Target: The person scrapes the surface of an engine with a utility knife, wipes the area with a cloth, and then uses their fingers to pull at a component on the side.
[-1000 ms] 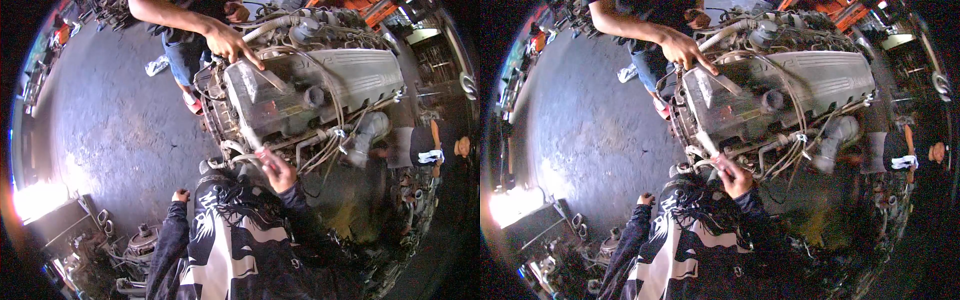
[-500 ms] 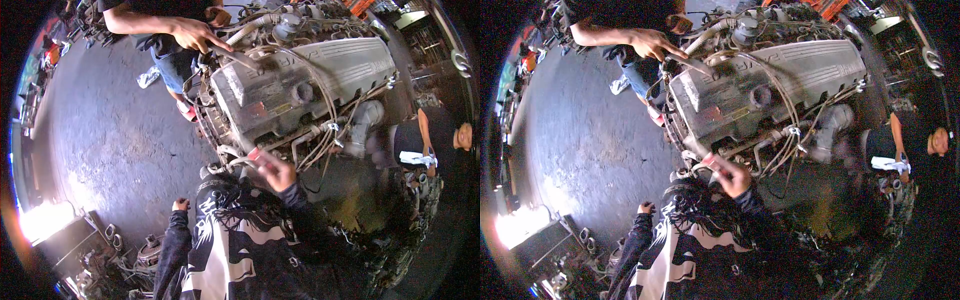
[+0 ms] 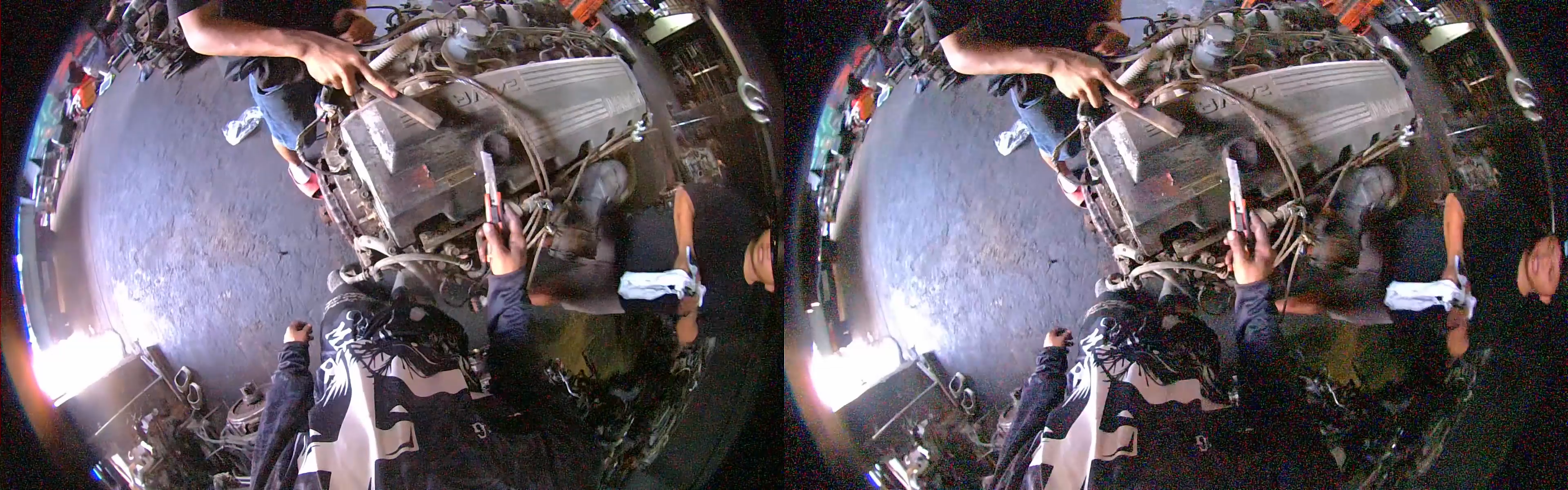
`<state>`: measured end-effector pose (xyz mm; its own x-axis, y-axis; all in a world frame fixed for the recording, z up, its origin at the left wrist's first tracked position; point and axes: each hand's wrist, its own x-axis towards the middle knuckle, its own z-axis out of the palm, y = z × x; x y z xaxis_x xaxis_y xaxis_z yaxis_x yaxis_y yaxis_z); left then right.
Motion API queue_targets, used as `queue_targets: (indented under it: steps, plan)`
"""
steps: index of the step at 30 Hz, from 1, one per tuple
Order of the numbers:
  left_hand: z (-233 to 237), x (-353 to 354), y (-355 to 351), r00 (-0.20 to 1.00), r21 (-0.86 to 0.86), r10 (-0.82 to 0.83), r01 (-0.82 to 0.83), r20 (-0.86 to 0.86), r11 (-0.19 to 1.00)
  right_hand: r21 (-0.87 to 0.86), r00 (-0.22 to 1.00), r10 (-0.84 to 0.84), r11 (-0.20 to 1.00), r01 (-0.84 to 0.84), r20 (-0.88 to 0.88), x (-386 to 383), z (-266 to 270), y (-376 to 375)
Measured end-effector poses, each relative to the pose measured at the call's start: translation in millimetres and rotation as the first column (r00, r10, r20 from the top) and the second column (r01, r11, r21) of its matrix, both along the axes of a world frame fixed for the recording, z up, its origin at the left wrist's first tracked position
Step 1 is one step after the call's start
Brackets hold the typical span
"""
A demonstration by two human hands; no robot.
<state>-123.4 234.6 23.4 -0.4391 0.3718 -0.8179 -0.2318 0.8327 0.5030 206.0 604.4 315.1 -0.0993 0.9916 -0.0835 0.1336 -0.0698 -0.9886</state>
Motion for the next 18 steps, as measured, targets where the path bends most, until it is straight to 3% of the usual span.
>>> queue_targets:
  steps: [2, 4, 6, 8, 10, 12, 14, 15, 16, 18]
  plan:
    - [-2, 3, 1, 0.999, -0.016, -0.027, 0.026, -0.027, 1.000, 0.007, 0.952, 0.025, 1.000, -0.029, 0.305, -8, -12, -12]
    - [-3, 2, 6, 1.000, 0.001, -0.007, 0.007, -0.013, 1.000, -0.093, 0.903, 0.238, 0.971, -0.218, 0.358, -24, 9, -37]
    - [-2, 2, 2, 0.999, 0.002, 0.036, -0.036, 0.020, 0.999, 0.079, 0.825, 0.308, 0.918, -0.388, 0.473, -23, 9, -45]
    - [1, 4, 4, 0.999, -0.005, 0.040, -0.040, 0.007, 0.999, -0.039, 0.851, 0.320, 0.941, -0.335, 0.416, -17, 12, -33]
    - [2, 3, 6, 1.000, 0.011, 0.012, -0.012, 0.011, 1.000, -0.163, 0.997, 0.082, 0.983, -0.083, -0.015, -22, 17, -22]
    - [2, 4, 7, 1.000, 0.002, 0.003, -0.003, 0.002, 1.000, -0.098, 1.000, 0.002, 0.995, -0.001, 0.007, -24, 7, -16]
    - [-3, 4, 4, 1.000, -0.014, -0.003, 0.003, -0.007, 1.000, -0.118, 0.857, 0.305, 0.952, -0.282, 0.415, -31, 12, -30]
    - [-5, 4, 3, 1.000, -0.010, -0.002, 0.002, 0.005, 1.000, -0.147, 0.880, 0.351, 0.936, -0.320, 0.321, -33, 10, -43]
    - [-6, 4, 0, 1.000, -0.010, -0.003, 0.003, 0.017, 1.000, -0.072, 0.849, 0.327, 0.942, -0.327, 0.415, -37, 18, -49]
    - [-7, 4, -1, 1.000, -0.017, 0.004, -0.004, 0.006, 1.000, -0.167, 0.913, 0.317, 0.945, -0.281, 0.257, -29, 21, -33]
